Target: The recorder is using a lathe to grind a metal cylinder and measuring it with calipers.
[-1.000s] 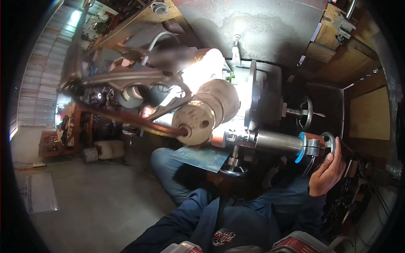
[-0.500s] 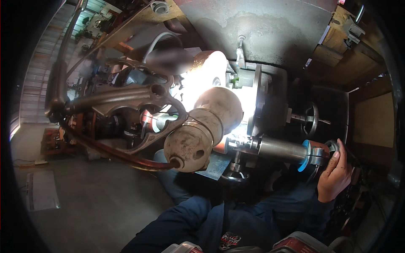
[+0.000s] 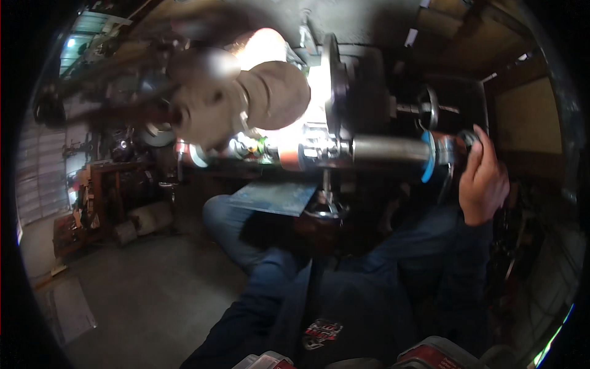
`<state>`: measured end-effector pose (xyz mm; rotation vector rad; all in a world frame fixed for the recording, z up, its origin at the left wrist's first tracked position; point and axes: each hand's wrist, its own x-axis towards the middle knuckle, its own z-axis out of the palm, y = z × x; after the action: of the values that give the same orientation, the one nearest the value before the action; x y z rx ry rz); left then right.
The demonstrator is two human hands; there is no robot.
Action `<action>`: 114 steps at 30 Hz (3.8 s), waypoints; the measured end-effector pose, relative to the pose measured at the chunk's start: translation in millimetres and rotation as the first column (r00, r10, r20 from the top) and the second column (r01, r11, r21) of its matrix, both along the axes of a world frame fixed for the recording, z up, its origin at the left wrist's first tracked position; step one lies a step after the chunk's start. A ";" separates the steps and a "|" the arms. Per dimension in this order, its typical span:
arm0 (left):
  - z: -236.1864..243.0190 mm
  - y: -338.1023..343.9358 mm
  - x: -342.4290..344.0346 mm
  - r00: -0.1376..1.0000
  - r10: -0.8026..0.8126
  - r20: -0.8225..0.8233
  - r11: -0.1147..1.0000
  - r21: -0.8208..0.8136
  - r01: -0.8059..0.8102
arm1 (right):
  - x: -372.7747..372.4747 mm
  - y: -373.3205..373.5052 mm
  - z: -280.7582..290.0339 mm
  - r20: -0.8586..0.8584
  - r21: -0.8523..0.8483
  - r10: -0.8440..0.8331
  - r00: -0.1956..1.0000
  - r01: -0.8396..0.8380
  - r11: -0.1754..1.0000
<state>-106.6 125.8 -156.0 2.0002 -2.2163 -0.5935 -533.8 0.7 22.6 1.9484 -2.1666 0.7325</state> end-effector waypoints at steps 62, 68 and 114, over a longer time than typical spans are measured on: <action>155.3 -172.5 122.6 0.961 0.136 -0.242 0.837 -0.491 -0.242 | -3.7 -7.2 3.3 -0.020 0.200 -0.076 0.997 0.078 0.977; 152.7 -177.9 122.7 0.929 0.195 -0.314 0.880 -0.362 -0.308 | -8.2 4.1 -18.8 -0.082 -0.121 -0.062 0.995 0.051 0.991; 55.7 -41.8 -105.6 0.882 0.092 -0.462 0.987 0.159 -0.020 | -3.0 -2.7 -7.6 -0.034 -0.013 -0.098 0.995 0.098 0.995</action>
<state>-212.2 84.1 -100.3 1.7320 -1.8609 -1.1297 -536.8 -2.0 15.0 1.8205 -2.2151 0.6883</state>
